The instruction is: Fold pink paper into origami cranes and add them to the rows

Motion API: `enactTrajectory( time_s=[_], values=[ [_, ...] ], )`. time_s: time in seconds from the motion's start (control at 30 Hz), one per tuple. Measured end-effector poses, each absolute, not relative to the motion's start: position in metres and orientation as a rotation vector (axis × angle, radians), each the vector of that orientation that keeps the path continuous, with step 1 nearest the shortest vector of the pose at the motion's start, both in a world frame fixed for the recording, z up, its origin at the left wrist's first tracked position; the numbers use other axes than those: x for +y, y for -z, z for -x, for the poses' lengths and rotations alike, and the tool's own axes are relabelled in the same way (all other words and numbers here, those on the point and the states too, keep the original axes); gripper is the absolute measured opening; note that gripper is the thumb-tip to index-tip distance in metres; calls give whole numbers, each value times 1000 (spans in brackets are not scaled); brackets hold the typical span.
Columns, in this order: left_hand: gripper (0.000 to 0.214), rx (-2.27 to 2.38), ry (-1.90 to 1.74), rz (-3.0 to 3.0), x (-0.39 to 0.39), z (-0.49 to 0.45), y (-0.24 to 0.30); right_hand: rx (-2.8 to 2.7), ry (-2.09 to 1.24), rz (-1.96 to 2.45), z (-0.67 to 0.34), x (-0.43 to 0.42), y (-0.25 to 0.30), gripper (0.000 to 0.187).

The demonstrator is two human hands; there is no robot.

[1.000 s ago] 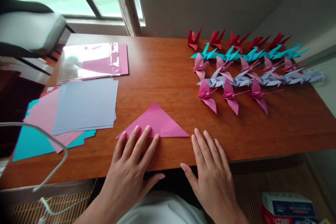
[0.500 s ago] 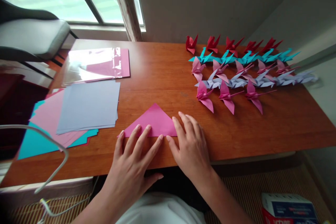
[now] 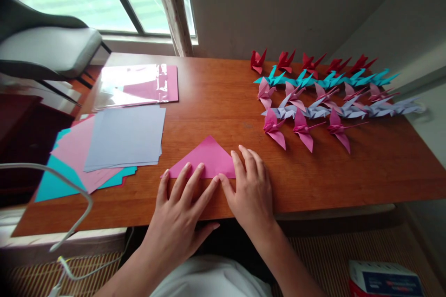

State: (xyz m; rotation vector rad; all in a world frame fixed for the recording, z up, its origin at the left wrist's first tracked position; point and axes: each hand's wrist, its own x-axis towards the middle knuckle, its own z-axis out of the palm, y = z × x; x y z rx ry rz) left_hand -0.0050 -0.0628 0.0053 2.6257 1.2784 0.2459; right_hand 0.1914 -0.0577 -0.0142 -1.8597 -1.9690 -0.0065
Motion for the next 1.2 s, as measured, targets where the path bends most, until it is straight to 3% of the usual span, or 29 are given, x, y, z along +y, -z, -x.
enactTrajectory(
  time_s=[0.27,0.6,0.93,1.2],
  values=[
    [83,1331,-245,-2590,-63,4,-7,-1888,-5,1893,-212,-68,15,36],
    [81,1322,-252,-2620,-63,4,-5,-1758,-107,1829,-234,-78,15,40],
    [81,1307,-289,-2639,-65,6,-1,-1854,-114,1771,-207,-63,10,29],
    [73,1266,-399,-2545,-63,6,-5,-1621,-345,1641,-195,-60,-7,7]
  ],
)
